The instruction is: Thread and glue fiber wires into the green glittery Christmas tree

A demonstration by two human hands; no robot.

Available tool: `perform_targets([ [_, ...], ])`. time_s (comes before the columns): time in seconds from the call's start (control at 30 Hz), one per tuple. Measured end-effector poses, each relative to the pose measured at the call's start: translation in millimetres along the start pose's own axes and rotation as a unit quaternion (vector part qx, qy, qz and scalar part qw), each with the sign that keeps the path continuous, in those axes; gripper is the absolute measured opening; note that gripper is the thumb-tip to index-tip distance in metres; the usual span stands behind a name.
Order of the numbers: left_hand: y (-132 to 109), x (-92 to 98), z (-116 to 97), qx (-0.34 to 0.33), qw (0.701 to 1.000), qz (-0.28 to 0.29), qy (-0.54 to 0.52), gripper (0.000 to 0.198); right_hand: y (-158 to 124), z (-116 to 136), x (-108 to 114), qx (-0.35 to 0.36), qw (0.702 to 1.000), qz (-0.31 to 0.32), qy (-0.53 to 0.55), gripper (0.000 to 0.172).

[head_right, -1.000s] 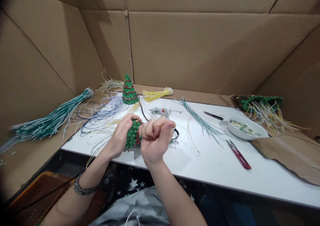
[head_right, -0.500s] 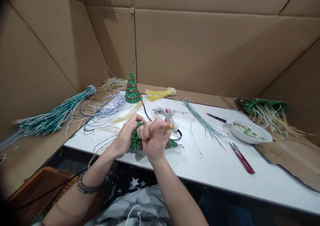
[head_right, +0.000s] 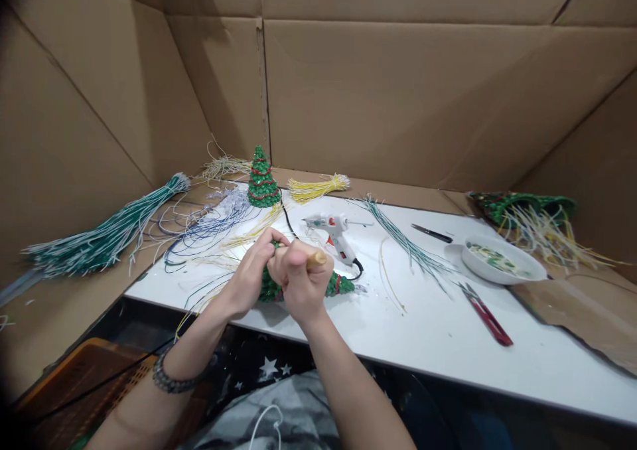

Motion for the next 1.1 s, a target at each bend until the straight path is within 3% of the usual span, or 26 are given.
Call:
perform_targets([
  [0.37, 0.2, -2.6, 4.4, 0.007, 1.0, 0.005, -0.024, 0.023, -5.4, 12.2, 11.1, 0.038, 0.998, -0.05, 0.03, 0.062],
  [0.57, 1.1, -5.1, 6.8, 0.012, 0.999, 0.019, -0.049, 0.024, -3.3, 5.8, 21.4, -0.022, 0.993, -0.106, 0.038, 0.061],
  [0.7, 0.6, -5.4, 6.8, 0.008, 0.998, 0.01, -0.055, 0.024, 2.5, -3.5, 18.7, -0.073, 0.991, -0.1, 0.044, 0.06],
  [0.97, 1.5, -4.9, 11.6, 0.029, 0.998, -0.005, -0.063, 0.024, 5.8, -9.2, 6.8, -0.076, 0.996, -0.046, 0.008, 0.061],
  [1.1, 1.7, -3.7, 8.7, 0.022, 0.999, -0.01, -0.045, 0.025, 1.5, 2.5, 13.0, -0.01, 0.997, -0.073, 0.025, 0.061],
])
Point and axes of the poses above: each hand's wrist, its own y-axis towards the middle knuckle, its own x-axis out of the back of the hand, z = x × y, the point moved 9 cm from there along y, towards the middle knuckle, and after that the axes turned 10 degrees about z, right-handed, at the moved point
